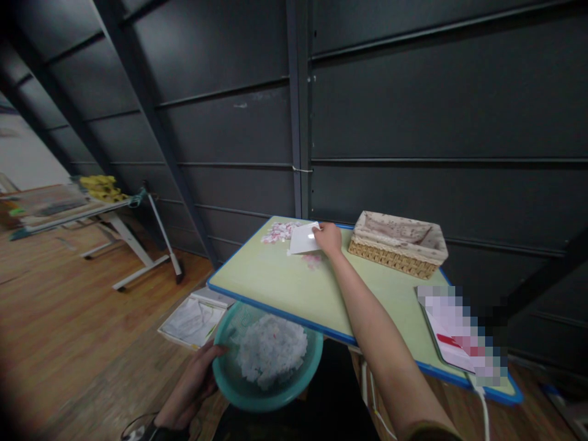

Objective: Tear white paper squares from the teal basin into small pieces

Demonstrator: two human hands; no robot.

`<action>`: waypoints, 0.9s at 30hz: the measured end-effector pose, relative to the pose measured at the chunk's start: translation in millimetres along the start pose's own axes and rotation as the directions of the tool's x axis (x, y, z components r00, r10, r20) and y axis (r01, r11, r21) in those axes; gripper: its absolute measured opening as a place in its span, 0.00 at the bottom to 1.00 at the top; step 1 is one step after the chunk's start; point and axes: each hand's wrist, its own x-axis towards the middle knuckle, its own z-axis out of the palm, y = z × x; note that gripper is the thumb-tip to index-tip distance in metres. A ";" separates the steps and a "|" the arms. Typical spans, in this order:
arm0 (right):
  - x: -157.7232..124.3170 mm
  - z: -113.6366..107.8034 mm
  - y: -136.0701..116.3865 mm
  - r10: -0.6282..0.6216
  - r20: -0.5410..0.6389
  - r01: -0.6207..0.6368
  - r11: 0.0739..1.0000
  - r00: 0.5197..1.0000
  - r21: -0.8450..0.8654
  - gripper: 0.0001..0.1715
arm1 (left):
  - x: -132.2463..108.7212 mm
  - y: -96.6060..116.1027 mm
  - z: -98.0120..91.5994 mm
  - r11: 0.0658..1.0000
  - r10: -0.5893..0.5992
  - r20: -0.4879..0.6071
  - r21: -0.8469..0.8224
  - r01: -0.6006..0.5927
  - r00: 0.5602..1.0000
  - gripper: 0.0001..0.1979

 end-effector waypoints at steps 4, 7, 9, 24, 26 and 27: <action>0.4 -0.4 -0.3 -0.003 -0.018 0.003 1.000 1.000 0.005 0.21 | -0.7 -0.1 -1.0 1.000 0.000 0.015 -0.026 0.000 1.000 0.17; -0.6 0.4 -1.3 -0.037 -0.016 0.037 0.999 0.999 0.007 0.19 | 0.1 -2.0 -1.9 0.999 0.011 0.023 -0.040 -0.010 1.000 0.15; -0.8 0.7 -1.4 -0.050 -0.016 0.051 0.998 0.999 0.022 0.19 | 0.5 -2.9 -2.0 0.999 0.007 0.012 -0.036 -0.007 1.000 0.15; -0.6 6.6 -4.3 -0.134 0.040 0.120 0.960 0.990 0.251 0.20 | -0.2 1.1 -0.3 0.999 -0.037 0.009 -0.036 0.037 0.999 0.11; -1.0 6.0 -5.4 -0.131 0.016 0.120 0.949 0.991 0.291 0.20 | 0.9 -0.6 -1.0 0.999 -0.035 0.021 -0.032 0.035 0.999 0.13; -1.3 5.6 -6.0 -0.132 0.017 0.121 0.946 0.991 0.302 0.20 | 1.8 -1.5 -1.5 0.999 -0.038 0.028 -0.031 0.039 0.999 0.14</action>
